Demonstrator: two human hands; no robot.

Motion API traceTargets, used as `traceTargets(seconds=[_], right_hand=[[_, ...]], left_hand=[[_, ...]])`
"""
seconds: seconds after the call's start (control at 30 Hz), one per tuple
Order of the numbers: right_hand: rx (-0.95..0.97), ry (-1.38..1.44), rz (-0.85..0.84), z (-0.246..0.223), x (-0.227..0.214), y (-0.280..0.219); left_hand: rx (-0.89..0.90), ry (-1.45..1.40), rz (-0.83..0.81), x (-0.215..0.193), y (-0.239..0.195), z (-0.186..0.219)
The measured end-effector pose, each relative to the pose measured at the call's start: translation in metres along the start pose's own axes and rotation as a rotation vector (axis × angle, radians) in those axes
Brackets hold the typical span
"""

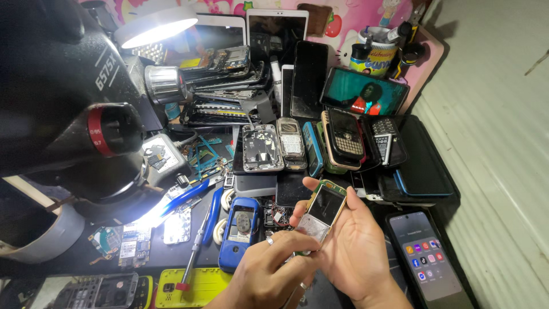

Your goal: The person disassembles and reassembles several old mobile phones on a cluttered workbench. They use a screwdriver to remove screws, separate phone casings, and handle internal circuit boards and batteries. The person repeatedly opens and closes different phone models, manipulating small components with their hands.

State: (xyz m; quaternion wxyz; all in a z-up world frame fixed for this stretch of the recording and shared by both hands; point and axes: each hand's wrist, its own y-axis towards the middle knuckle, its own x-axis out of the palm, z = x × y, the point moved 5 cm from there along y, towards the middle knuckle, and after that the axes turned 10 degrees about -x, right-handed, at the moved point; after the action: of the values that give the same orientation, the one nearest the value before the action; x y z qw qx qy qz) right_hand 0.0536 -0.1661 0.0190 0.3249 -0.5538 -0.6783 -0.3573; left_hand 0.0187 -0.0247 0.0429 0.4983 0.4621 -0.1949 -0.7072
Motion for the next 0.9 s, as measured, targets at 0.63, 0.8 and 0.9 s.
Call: traceTargets(seconds=[0.63, 0.8, 0.9], right_hand=[[-0.094, -0.216, 0.032, 0.007, -0.006, -0.006], [-0.482, -1.308, -0.202, -0.016, 0.024, -0.022], [-0.586, -1.749, -0.199, -0.027, 0.036, -0.022]], left_hand=[[0.048, 0.034, 0.224, -0.01, 0.004, 0.015], [-0.126, -0.131, 0.298, -0.018, -0.001, 0.003], [-0.324, -0.083, 0.244, -0.015, -0.004, -0.008]])
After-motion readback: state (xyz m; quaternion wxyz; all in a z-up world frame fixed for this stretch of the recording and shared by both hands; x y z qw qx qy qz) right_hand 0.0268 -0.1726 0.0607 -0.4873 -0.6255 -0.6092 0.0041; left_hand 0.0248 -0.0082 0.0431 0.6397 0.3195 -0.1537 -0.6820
